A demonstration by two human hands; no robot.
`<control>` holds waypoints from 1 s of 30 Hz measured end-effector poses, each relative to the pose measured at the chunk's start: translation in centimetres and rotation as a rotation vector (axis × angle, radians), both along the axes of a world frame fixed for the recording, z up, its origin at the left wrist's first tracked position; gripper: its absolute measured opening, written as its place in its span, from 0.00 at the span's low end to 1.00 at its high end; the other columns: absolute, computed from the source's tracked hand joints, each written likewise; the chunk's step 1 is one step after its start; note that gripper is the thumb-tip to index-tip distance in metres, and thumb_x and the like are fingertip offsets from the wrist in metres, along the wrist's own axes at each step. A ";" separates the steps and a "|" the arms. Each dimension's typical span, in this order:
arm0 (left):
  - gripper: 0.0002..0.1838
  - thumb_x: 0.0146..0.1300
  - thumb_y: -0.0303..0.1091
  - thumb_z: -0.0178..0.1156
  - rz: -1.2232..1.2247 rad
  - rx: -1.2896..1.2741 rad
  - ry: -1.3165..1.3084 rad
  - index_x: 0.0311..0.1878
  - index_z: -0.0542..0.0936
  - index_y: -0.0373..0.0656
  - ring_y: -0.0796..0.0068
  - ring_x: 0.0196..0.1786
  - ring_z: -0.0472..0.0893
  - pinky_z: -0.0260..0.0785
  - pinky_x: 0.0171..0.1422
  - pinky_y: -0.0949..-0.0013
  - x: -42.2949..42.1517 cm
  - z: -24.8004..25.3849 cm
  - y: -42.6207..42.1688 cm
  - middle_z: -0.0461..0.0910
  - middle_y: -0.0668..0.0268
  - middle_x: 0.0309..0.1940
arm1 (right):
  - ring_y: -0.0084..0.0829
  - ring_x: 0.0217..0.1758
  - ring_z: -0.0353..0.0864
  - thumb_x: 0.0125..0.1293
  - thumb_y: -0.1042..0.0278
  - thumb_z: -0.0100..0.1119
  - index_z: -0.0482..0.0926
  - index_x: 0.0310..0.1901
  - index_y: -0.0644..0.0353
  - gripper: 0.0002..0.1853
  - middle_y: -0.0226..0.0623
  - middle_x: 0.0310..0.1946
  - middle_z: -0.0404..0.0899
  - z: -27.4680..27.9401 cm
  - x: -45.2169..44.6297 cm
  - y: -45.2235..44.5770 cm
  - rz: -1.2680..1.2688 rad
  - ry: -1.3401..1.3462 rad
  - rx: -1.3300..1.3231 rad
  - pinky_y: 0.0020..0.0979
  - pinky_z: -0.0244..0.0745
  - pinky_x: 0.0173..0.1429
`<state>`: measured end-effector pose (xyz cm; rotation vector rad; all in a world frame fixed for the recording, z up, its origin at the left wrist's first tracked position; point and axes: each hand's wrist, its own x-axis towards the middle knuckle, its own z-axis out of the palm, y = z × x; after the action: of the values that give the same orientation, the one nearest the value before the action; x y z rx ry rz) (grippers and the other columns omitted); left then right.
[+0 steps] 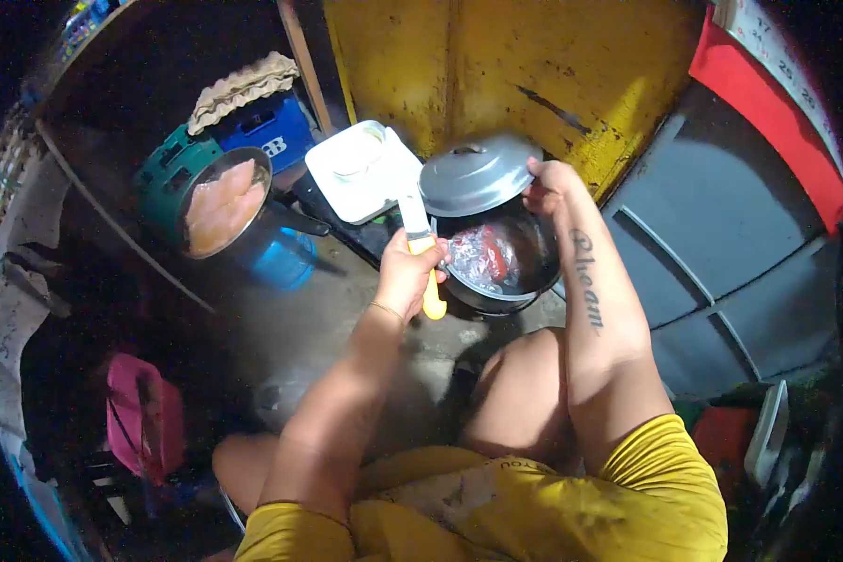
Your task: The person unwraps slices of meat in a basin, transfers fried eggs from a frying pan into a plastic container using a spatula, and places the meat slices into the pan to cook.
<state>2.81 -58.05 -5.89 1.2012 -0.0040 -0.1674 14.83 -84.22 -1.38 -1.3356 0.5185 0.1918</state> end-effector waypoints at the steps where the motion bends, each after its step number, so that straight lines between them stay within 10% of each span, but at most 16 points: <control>1: 0.12 0.62 0.23 0.64 0.008 -0.005 0.000 0.44 0.70 0.42 0.76 0.31 0.81 0.72 0.26 0.75 -0.1 0.3 -0.1 0.80 0.65 0.34 | 0.31 0.34 0.80 0.73 0.57 0.51 0.74 0.43 0.49 0.08 0.30 0.36 0.81 0.4 -0.6 -1.2 -0.031 0.015 0.076 0.42 0.68 0.45; 11: 0.12 0.62 0.22 0.61 0.056 0.043 0.023 0.44 0.69 0.41 0.76 0.30 0.80 0.70 0.26 0.74 -0.4 1.1 -0.7 0.78 0.64 0.34 | 0.33 0.39 0.81 0.75 0.65 0.48 0.79 0.45 0.64 0.13 0.39 0.37 0.83 -3.5 -1.5 -8.6 -0.156 -0.230 0.185 0.36 0.78 0.44; 24: 0.13 0.61 0.23 0.60 0.036 0.063 0.052 0.44 0.66 0.44 0.75 0.24 0.77 0.70 0.22 0.72 -0.5 1.9 -1.0 0.75 0.66 0.29 | 0.30 0.41 0.81 0.73 0.58 0.54 0.79 0.46 0.65 0.16 0.39 0.41 0.83 6.1 -6.3 -4.6 -0.138 -0.556 -0.147 0.34 0.76 0.50; 30: 0.14 0.63 0.24 0.59 0.103 0.102 0.119 0.46 0.65 0.45 0.74 0.21 0.75 0.69 0.20 0.72 -2.5 2.3 -1.6 0.73 0.65 0.26 | 0.39 0.49 0.81 0.73 0.53 0.53 0.75 0.54 0.68 0.23 0.44 0.48 0.81 4.7 -5.1 -4.9 -0.293 -0.538 0.293 0.43 0.76 0.58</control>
<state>0.33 -59.66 -3.58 1.2883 0.1724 -0.1500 9.70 -89.10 3.36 -0.9565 0.2117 -0.3181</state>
